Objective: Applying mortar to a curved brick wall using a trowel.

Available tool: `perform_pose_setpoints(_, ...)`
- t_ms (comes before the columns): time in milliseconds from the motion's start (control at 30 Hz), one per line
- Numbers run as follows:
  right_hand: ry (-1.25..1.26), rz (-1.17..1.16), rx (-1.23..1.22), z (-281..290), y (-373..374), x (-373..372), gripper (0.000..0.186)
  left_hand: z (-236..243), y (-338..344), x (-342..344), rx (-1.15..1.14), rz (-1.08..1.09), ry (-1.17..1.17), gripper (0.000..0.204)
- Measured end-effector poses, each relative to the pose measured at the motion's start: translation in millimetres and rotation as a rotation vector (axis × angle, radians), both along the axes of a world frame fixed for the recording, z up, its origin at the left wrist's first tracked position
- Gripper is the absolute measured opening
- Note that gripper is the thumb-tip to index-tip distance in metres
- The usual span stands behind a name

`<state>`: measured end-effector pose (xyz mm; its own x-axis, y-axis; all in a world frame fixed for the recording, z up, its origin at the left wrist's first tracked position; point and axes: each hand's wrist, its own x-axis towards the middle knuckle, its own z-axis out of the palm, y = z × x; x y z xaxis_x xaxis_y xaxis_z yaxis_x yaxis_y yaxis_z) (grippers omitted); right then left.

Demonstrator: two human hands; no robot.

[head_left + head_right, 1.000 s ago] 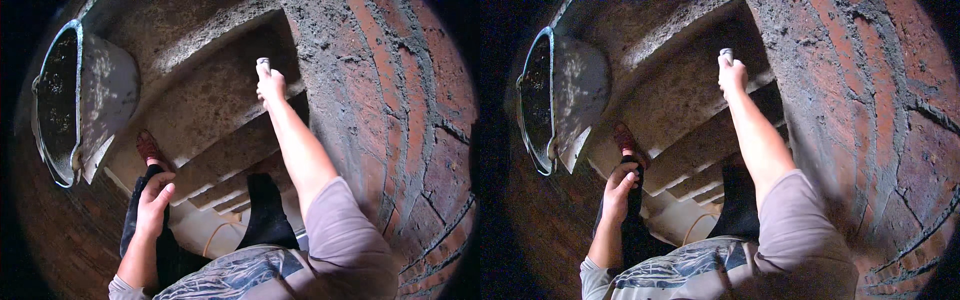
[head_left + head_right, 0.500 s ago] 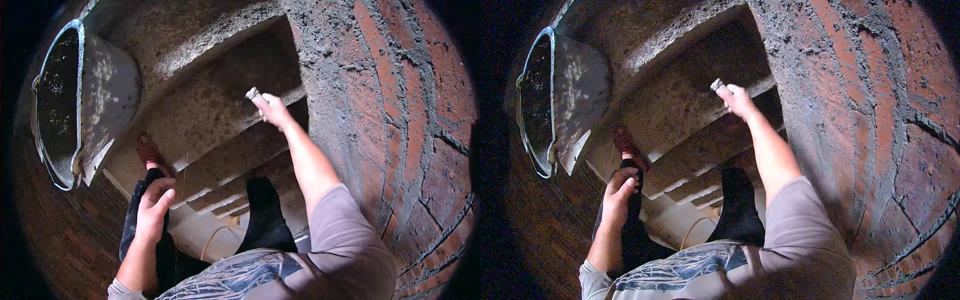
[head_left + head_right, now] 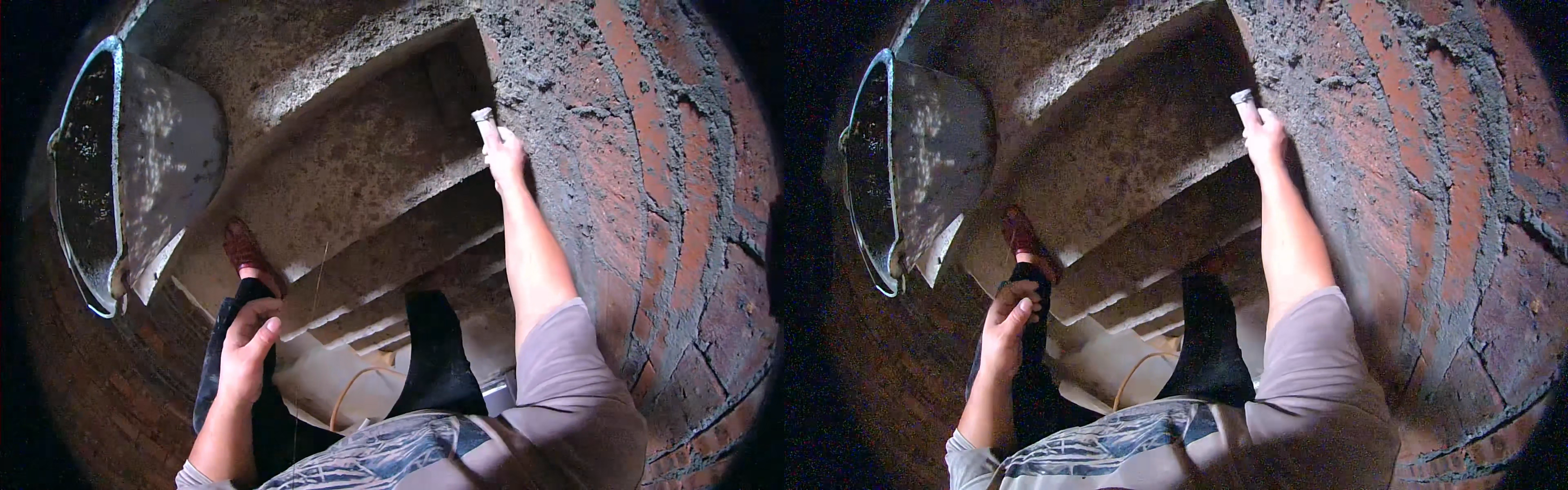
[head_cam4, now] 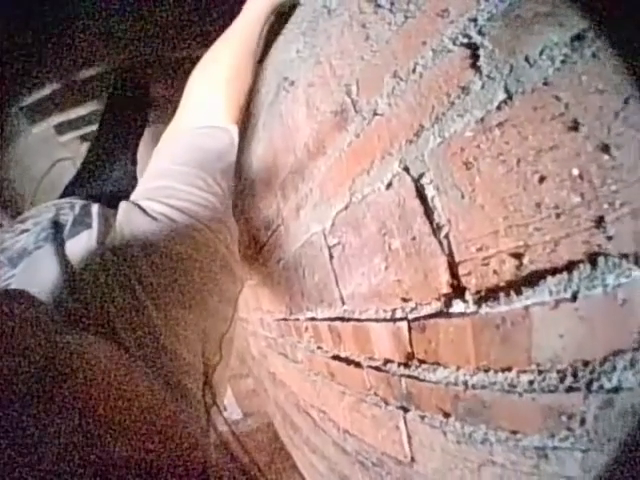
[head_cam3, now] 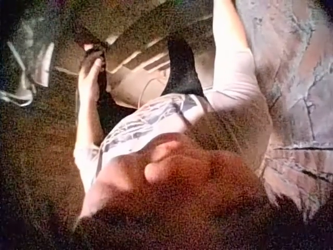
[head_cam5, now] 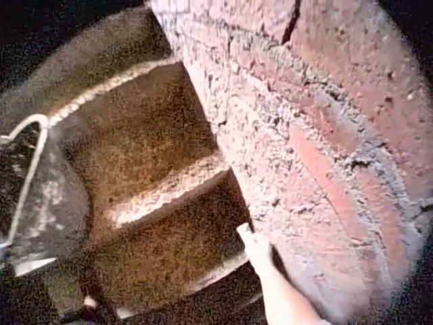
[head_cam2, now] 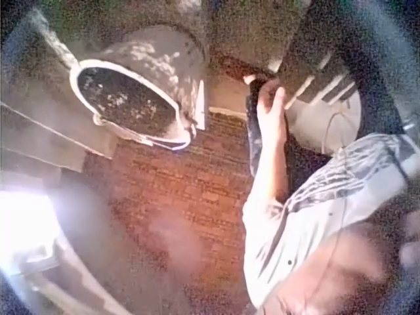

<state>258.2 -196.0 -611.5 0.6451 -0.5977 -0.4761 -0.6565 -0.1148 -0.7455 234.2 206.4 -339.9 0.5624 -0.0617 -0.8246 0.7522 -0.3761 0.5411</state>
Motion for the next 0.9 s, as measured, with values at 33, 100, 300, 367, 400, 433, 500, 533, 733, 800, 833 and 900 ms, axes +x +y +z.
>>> perform_pose_setpoints(33, 0.024, 0.053, -0.139, -2.2, 1.3, -0.5, 0.039, 0.1, 0.5, 0.3, -0.004, 0.001, 0.004, 0.033)
perform_pose_setpoints(100, 0.073, 0.161, -0.416, -6.2, 1.6, -1.6, 0.043, 0.0, 1.1, 0.4, -0.012, 0.002, 0.013, 0.033)
perform_pose_setpoints(300, 0.131, 0.191, -0.449, -0.6, 5.7, 1.7, 0.047, 0.2, 4.2, 0.8, 0.039, 0.0, 0.016, 0.033)
perform_pose_setpoints(367, 0.185, 0.219, -0.529, 3.0, 9.5, 12.6, 0.046, 1.6, 2.8, 2.3, 0.015, 0.03, 0.021, 0.033)
perform_pose_setpoints(400, 0.214, 0.232, -0.567, 4.1, 11.4, 15.5, 0.045, 2.7, 2.0, 2.2, 0.004, 0.042, 0.025, 0.033)
perform_pose_setpoints(433, 0.243, 0.243, -0.606, 4.3, 11.2, 14.0, 0.045, 3.4, 0.7, 0.9, -0.007, 0.054, 0.029, 0.032)
perform_pose_setpoints(500, 0.224, 0.254, -0.554, -4.9, 10.9, 3.7, 0.043, 5.3, -1.6, -1.6, -0.006, 0.027, 0.031, 0.032)
perform_pose_setpoints(533, 0.198, 0.265, -0.508, -11.6, 10.5, 0.3, 0.042, 4.3, -3.9, -1.0, -0.008, 0.004, 0.027, 0.032)
perform_pose_setpoints(733, 0.221, 0.176, -0.329, 0.1, 20.7, 23.2, 0.04, -0.4, -8.8, -1.8, -0.009, -0.044, 0.004, 0.033)
perform_pose_setpoints(800, 0.249, 0.138, -0.303, 4.6, 20.0, 21.1, 0.04, -1.8, -8.7, -4.8, -0.011, -0.045, 0.002, 0.033)
perform_pose_setpoints(833, 0.224, 0.148, -0.311, 5.3, 17.8, 18.5, 0.038, -2.3, -8.5, -5.8, -0.013, -0.045, 0.003, 0.033)
perform_pose_setpoints(900, 0.171, 0.168, -0.328, 6.9, 14.2, 14.5, 0.035, -2.4, -7.5, -7.7, -0.015, -0.043, 0.003, 0.033)
